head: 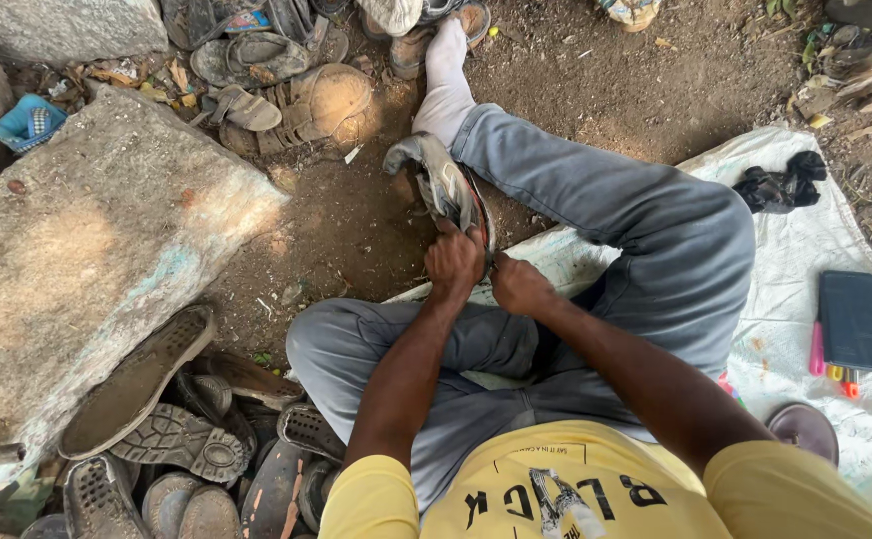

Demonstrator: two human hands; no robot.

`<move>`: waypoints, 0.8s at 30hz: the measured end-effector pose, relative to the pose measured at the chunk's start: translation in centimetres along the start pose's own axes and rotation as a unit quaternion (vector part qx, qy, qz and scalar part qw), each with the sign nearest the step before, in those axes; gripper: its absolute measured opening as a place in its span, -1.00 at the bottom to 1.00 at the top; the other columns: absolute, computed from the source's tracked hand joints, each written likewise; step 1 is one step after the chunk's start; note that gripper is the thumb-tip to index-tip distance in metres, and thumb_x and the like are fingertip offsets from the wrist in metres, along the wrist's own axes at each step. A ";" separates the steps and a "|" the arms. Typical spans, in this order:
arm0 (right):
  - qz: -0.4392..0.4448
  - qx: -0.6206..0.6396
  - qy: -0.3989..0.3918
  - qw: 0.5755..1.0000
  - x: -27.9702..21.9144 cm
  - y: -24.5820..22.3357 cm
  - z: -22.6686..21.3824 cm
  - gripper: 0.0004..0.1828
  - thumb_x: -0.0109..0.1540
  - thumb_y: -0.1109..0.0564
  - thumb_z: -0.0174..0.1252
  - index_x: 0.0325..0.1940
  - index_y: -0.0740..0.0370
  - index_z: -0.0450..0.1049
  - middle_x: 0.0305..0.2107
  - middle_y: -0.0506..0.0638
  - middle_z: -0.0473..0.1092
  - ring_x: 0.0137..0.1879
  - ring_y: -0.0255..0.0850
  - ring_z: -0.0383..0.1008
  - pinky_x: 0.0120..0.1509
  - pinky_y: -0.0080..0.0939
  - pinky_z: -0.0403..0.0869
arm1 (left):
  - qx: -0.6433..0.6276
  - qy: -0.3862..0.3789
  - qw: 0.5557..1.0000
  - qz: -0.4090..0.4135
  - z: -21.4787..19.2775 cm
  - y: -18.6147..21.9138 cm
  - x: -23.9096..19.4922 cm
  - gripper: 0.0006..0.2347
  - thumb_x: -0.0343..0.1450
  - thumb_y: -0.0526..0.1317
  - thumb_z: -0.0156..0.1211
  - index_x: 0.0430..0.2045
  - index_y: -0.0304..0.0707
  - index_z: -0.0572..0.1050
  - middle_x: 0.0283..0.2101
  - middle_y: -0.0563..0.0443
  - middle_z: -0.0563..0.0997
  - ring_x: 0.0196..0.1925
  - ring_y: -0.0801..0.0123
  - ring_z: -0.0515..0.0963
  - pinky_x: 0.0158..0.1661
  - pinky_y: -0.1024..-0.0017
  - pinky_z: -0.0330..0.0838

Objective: The person sits on the ground and uses a knife to scrape and separate the sole from the upper of several worn shoes. They handle each shoe individually, prying at the seams and removing debris before setting the shoe aside.

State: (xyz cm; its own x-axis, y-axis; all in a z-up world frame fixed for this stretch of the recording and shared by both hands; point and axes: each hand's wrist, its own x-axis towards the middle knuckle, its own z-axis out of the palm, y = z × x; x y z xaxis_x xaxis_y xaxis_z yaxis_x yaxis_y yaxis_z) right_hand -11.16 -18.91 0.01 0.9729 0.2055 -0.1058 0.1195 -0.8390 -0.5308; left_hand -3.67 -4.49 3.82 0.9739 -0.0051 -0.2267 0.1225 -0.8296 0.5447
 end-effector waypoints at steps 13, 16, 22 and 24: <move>-0.021 -0.047 -0.017 0.999 -3.5 0.2 1.7 -0.73 0.37 0.08 -0.02 -0.04 0.39 0.29 -0.52 0.38 0.44 -0.39 0.33 0.50 -0.26 0.31 0.47 | -0.037 -0.017 0.999 -0.015 0.4 -0.1 0.5 -0.40 0.49 -0.09 -0.17 0.26 -0.85 0.12 -0.43 -0.49 0.64 -0.40 -0.31 0.66 -0.27 -0.10 0.57; 0.129 0.050 -0.080 0.987 -5.5 -2.2 1.4 -0.63 0.33 0.05 -0.01 0.05 0.44 0.27 -0.49 0.47 0.46 -0.35 0.40 0.52 -0.27 0.35 0.46 | -0.048 0.004 0.999 -0.011 -0.1 -0.5 0.2 -0.42 0.49 -0.09 -0.19 0.24 -0.82 0.15 -0.41 -0.51 0.64 -0.37 -0.35 0.65 -0.22 -0.12 0.54; 0.134 0.110 -0.066 0.983 -9.1 -4.4 0.4 -0.64 0.33 0.06 0.05 0.04 0.45 0.28 -0.46 0.50 0.44 -0.31 0.43 0.50 -0.24 0.35 0.45 | -0.086 0.018 0.996 -0.027 0.3 -0.7 0.4 -0.44 0.51 -0.07 -0.19 0.18 -0.82 0.22 -0.34 -0.59 0.62 -0.27 -0.39 0.64 -0.14 -0.12 0.50; 0.169 0.124 -0.039 0.977 -6.3 -3.9 0.4 -0.66 0.33 0.07 0.04 0.04 0.40 0.30 -0.47 0.50 0.44 -0.27 0.45 0.50 -0.21 0.36 0.45 | -0.095 0.053 0.994 -0.021 0.7 -0.4 0.4 -0.46 0.51 -0.07 -0.16 0.15 -0.79 0.27 -0.32 -0.61 0.61 -0.24 -0.42 0.62 -0.10 -0.14 0.47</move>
State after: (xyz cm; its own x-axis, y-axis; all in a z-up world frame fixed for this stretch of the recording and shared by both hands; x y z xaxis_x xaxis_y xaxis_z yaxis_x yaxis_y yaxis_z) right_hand -17.83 -16.77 2.41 0.9292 -0.0154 -0.3693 -0.2668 -0.7195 -0.6412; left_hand -3.47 -4.55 3.00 0.9805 0.0952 -0.1721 0.1883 -0.7077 0.6810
